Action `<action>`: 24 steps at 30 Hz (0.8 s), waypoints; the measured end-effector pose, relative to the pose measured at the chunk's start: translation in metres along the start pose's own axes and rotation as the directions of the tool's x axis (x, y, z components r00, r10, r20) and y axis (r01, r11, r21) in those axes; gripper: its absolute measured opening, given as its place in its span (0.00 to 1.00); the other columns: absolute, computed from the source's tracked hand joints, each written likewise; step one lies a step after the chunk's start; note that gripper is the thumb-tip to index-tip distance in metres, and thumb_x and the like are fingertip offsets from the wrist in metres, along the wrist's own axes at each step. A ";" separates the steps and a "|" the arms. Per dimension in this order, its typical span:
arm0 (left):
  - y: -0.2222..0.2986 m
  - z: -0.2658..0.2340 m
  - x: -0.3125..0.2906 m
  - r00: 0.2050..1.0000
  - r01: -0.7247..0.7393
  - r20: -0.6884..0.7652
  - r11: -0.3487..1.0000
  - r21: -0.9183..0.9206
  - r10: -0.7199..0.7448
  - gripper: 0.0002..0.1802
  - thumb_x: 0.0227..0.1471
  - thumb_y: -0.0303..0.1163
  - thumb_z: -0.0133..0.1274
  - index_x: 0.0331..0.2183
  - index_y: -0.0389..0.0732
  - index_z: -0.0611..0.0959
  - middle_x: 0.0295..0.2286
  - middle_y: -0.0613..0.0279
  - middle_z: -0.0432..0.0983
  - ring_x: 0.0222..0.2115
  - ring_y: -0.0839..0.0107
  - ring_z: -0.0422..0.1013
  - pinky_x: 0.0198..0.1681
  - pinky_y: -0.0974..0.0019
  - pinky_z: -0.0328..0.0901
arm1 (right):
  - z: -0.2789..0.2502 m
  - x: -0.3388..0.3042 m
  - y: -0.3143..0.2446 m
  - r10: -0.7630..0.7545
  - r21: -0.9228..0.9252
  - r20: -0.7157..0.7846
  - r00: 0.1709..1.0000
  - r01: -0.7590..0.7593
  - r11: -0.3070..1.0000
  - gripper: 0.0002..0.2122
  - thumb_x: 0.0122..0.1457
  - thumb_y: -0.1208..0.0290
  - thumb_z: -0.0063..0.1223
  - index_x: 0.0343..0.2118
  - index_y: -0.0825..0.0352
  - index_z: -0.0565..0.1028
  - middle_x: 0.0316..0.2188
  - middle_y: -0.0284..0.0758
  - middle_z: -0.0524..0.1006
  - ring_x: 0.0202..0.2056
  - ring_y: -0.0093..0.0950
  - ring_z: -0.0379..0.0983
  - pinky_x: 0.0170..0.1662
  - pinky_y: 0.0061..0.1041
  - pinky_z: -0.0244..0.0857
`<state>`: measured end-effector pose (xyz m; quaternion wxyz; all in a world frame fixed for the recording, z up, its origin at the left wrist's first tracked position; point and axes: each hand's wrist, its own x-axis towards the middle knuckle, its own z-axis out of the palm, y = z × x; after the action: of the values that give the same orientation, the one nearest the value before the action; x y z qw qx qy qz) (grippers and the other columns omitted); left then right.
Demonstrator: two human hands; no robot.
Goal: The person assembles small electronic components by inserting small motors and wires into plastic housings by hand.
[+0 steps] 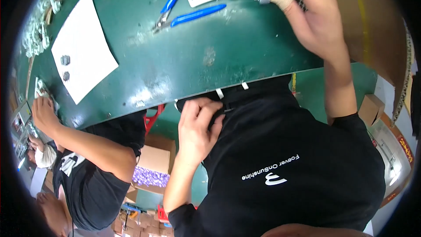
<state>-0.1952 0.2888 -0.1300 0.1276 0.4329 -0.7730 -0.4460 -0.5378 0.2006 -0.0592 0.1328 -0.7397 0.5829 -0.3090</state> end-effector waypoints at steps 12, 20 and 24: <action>0.063 -0.042 0.059 0.962 -0.129 0.221 0.981 -0.144 0.159 0.14 0.62 0.28 0.75 0.48 0.36 0.94 0.40 0.51 0.87 0.39 0.48 0.84 0.45 0.52 0.79 | 0.025 -0.011 0.052 -0.098 0.041 -0.103 0.990 0.103 0.994 0.09 0.64 0.83 0.69 0.43 0.67 0.80 0.51 0.37 0.82 0.66 0.50 0.76 0.65 0.47 0.72; 0.066 -0.058 0.166 0.830 -0.236 -0.352 0.845 0.480 0.432 0.21 0.58 0.23 0.76 0.53 0.37 0.92 0.43 0.54 0.85 0.44 0.50 0.78 0.51 0.50 0.75 | 0.021 0.000 0.049 -0.141 -0.035 -0.063 0.988 0.139 0.990 0.14 0.54 0.86 0.72 0.42 0.67 0.80 0.54 0.38 0.81 0.70 0.49 0.73 0.69 0.48 0.71; 0.058 -0.050 0.187 0.860 -0.249 -0.328 0.882 0.399 0.392 0.22 0.59 0.24 0.76 0.55 0.41 0.94 0.47 0.56 0.86 0.48 0.52 0.77 0.55 0.50 0.75 | 0.019 0.006 0.043 -0.151 -0.080 -0.047 0.987 0.147 0.986 0.14 0.53 0.84 0.74 0.41 0.68 0.81 0.55 0.38 0.81 0.71 0.47 0.73 0.70 0.48 0.71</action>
<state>-0.3096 0.1266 -0.0905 0.2787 0.3932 -0.8578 -0.1784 -0.5592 0.1800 -0.0958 0.0655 -0.7772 0.5408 -0.3151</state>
